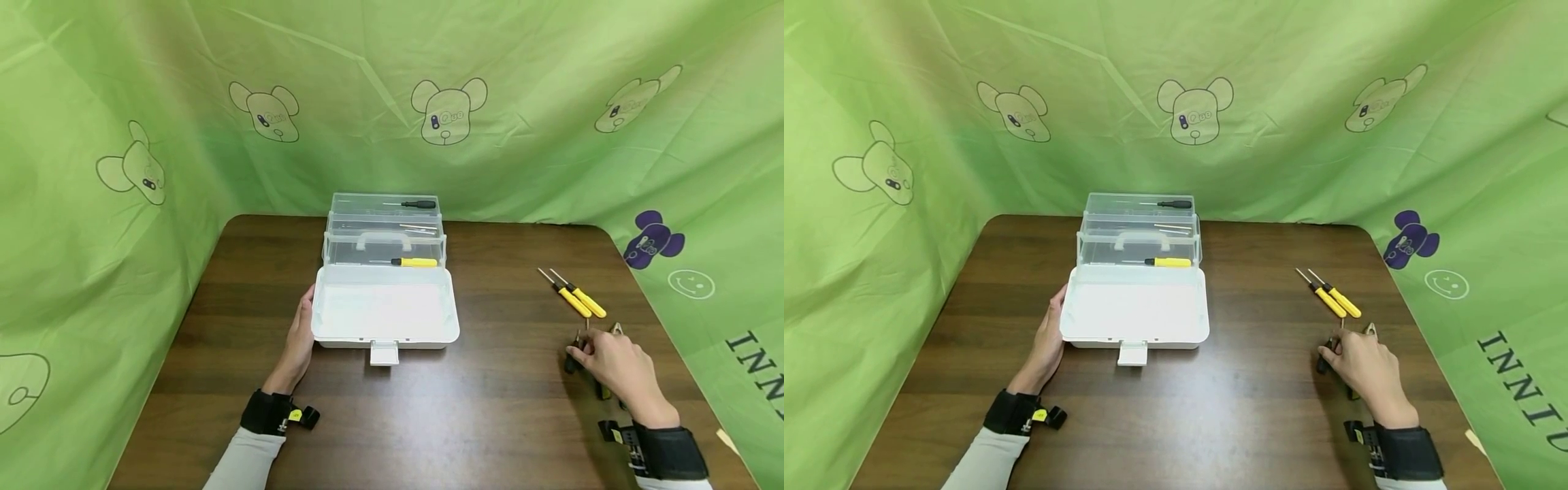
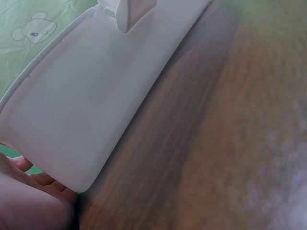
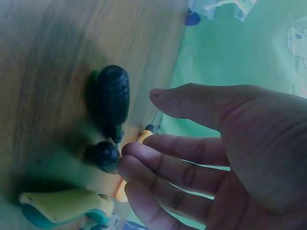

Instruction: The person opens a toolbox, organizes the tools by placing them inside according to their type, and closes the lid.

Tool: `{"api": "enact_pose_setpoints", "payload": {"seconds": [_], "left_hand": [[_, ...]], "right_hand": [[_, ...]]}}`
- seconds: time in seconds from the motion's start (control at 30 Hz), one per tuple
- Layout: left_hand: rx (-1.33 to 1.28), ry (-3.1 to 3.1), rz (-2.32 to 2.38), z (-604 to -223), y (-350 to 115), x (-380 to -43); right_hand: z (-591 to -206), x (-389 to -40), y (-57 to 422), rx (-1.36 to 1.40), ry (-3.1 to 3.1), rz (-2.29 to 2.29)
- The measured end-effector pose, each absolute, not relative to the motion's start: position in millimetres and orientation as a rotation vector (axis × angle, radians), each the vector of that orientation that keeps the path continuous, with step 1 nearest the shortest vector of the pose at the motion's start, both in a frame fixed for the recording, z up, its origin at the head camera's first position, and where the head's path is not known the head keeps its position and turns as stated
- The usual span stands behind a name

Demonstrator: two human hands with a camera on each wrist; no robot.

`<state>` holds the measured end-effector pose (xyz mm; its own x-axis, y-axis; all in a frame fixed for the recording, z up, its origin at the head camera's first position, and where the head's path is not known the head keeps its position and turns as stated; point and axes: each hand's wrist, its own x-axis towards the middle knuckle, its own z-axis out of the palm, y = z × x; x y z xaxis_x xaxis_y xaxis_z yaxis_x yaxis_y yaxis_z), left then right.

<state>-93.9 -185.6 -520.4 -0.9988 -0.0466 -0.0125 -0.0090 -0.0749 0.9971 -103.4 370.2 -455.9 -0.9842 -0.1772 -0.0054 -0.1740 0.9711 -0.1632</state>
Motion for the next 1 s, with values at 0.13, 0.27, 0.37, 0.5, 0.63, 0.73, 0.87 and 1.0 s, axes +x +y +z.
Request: {"api": "enact_pose_setpoints", "payload": {"seconds": [0.13, 0.27, 0.37, 0.5, 0.63, 0.73, 0.87, 1.0], "left_hand": [[0.059, -2.114, -2.288, -520.9, -185.8, -94.1], [0.032, -2.122, -2.286, -521.0, -186.4, -93.6], [0.014, -2.133, -2.281, -521.1, -186.6, -92.8], [0.017, -2.130, -2.280, -520.5, -186.3, -92.1], [0.031, -2.123, -2.287, -520.2, -185.8, -92.3], [0.039, -2.121, -2.289, -519.8, -185.5, -92.8], [0.047, -2.125, -2.279, -519.1, -185.3, -92.9], [0.054, -2.127, -2.277, -519.4, -185.1, -92.5]], "right_hand": [[-460.0, -102.0, 368.0, -0.243, 3.097, -0.254], [-462.4, -100.7, 364.5, -0.210, 3.089, -0.250], [-464.1, -99.6, 361.5, -0.208, 3.091, -0.243], [-466.7, -98.6, 358.5, -0.209, 3.104, -0.246], [-468.7, -98.0, 356.5, -0.189, 3.096, -0.262], [-469.9, -97.5, 354.5, -0.188, 3.101, -0.273], [-472.7, -98.2, 351.4, -0.249, 3.149, -0.296], [-476.5, -99.1, 349.3, -0.308, 3.195, -0.332]]}}
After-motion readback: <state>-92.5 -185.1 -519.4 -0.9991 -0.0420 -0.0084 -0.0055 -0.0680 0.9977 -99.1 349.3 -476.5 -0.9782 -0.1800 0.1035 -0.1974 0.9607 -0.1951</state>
